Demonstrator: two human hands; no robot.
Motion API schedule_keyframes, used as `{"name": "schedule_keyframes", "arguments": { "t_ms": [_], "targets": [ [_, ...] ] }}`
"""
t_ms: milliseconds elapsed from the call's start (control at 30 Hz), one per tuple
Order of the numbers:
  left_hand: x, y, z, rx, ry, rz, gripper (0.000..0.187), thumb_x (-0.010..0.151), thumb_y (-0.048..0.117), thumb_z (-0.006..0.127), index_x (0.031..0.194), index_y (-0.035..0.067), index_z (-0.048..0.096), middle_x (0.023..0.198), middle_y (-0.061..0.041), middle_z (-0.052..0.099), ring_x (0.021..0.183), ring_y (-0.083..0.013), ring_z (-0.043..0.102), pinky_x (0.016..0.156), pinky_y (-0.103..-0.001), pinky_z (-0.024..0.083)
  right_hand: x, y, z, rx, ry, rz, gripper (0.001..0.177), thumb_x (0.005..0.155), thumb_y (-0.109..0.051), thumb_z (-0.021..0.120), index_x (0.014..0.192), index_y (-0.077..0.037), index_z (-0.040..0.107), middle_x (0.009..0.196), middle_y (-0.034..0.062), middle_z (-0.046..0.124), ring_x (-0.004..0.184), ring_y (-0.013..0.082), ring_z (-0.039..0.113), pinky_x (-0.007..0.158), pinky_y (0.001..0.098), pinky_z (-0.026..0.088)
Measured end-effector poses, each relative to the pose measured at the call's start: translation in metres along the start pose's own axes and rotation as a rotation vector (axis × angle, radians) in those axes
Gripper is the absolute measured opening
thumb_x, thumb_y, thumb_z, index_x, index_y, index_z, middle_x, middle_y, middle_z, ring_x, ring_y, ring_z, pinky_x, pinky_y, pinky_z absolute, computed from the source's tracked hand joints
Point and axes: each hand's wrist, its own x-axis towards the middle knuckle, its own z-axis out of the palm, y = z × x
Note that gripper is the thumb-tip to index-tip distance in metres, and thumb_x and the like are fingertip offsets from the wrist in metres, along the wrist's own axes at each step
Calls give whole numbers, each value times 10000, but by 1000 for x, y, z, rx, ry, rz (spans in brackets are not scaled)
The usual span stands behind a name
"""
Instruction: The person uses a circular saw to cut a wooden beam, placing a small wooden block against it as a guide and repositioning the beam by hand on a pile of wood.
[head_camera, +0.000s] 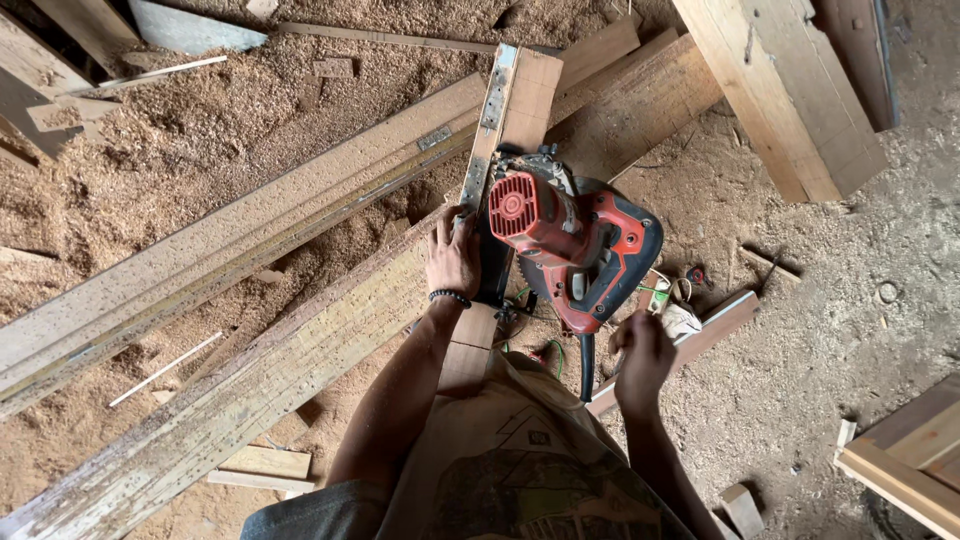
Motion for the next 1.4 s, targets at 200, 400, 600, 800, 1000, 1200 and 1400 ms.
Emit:
{"name": "schedule_keyframes", "arguments": {
  "t_ms": [200,400,600,800,1000,1200,1400],
  "targets": [
    [4,-4,3,39,-20,-23,375,1091,447,412,1392,297,578,1491,-56,440,1318,-331,496,1124,-522,469,-22,-5,35,363,-240,744,233,1019,-202,586,897,-15,655,761,204,624,742,298,616,870,457,508],
    [-2,-6,0,-78,62,59,368,1024,328,570,1391,346,550,1496,37,374,1257,-312,514,1045,-500,548,-10,79,-10,666,-503,676,311,1073,-256,512,960,9,630,753,121,611,580,161,577,505,253,433],
    [6,-15,10,-101,54,53,353,1039,316,549,1391,345,558,1485,24,379,1242,-337,523,1006,-517,568,2,57,-13,-535,-404,-94,197,795,-71,818,678,-18,669,529,90,627,612,129,606,605,318,496],
    [2,-13,6,-90,59,62,341,1033,328,557,1374,319,572,1483,12,387,1242,-348,520,994,-524,569,-5,54,0,-1176,-112,-641,183,743,-242,793,810,-167,640,663,20,606,749,248,695,732,358,556],
    [3,-4,-7,-133,-59,9,348,1024,289,457,1362,250,527,1595,-8,334,1278,-389,423,899,-596,541,-22,-56,18,-244,-45,-413,263,854,135,481,1074,-9,505,960,118,572,778,144,532,699,224,432],
    [-5,-2,-8,-86,133,101,317,1021,296,583,1337,296,600,1449,21,419,1235,-329,541,976,-483,594,22,-20,54,249,-5,-49,527,1072,-276,513,1564,-225,333,1119,178,584,978,292,593,814,427,501],
    [0,-17,12,13,156,134,311,1043,327,533,1334,299,637,1454,62,456,1240,-284,536,934,-463,623,44,3,66,460,22,154,448,1114,-455,474,1542,-357,386,885,184,605,579,306,625,505,413,557]
  ]
}}
